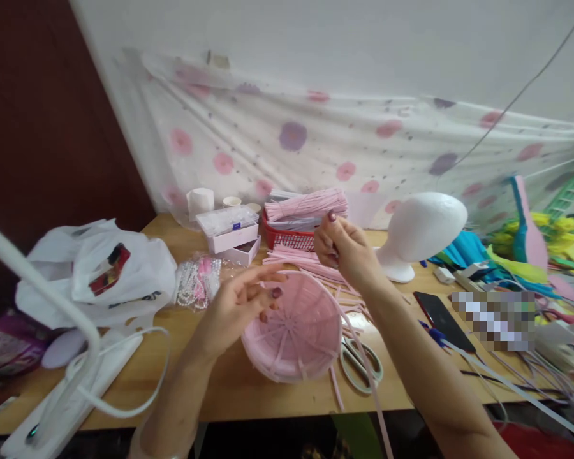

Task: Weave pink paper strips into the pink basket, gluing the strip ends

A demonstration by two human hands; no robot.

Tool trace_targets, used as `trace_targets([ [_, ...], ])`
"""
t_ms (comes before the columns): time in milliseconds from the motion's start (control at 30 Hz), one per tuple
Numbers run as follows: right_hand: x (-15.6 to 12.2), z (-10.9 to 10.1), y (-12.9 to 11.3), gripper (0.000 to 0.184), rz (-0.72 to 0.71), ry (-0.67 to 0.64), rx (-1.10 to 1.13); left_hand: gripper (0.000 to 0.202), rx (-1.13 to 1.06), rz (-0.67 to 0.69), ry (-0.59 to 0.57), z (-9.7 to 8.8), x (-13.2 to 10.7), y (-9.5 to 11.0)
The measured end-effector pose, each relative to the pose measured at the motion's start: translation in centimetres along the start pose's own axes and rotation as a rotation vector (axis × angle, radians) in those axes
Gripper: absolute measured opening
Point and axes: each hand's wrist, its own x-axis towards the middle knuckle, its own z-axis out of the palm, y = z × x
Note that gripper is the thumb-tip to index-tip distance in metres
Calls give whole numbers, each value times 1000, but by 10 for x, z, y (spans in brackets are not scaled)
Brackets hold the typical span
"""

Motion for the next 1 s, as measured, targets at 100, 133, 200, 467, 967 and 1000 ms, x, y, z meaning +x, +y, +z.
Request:
trace_targets([
  [100,-10,10,7,67,49,-46,33,57,3,-21,-147,29,12,-2],
  [133,-13,12,8,66,62,-54,41,56,12,-16,-178,38,15,-2],
  [200,-18,16,9,66,73,-60,49,42,46,-1,-197,48,19,-4],
  [467,-27,7,20,60,201,25,87,22,175,129,46,35,8,-8],
  [967,-48,36,51,47,375,173,449,37,579,797,369,43,20,-18],
  [1000,-49,40,51,45,387,189,491,37,579,824,374,44,21,-18],
])
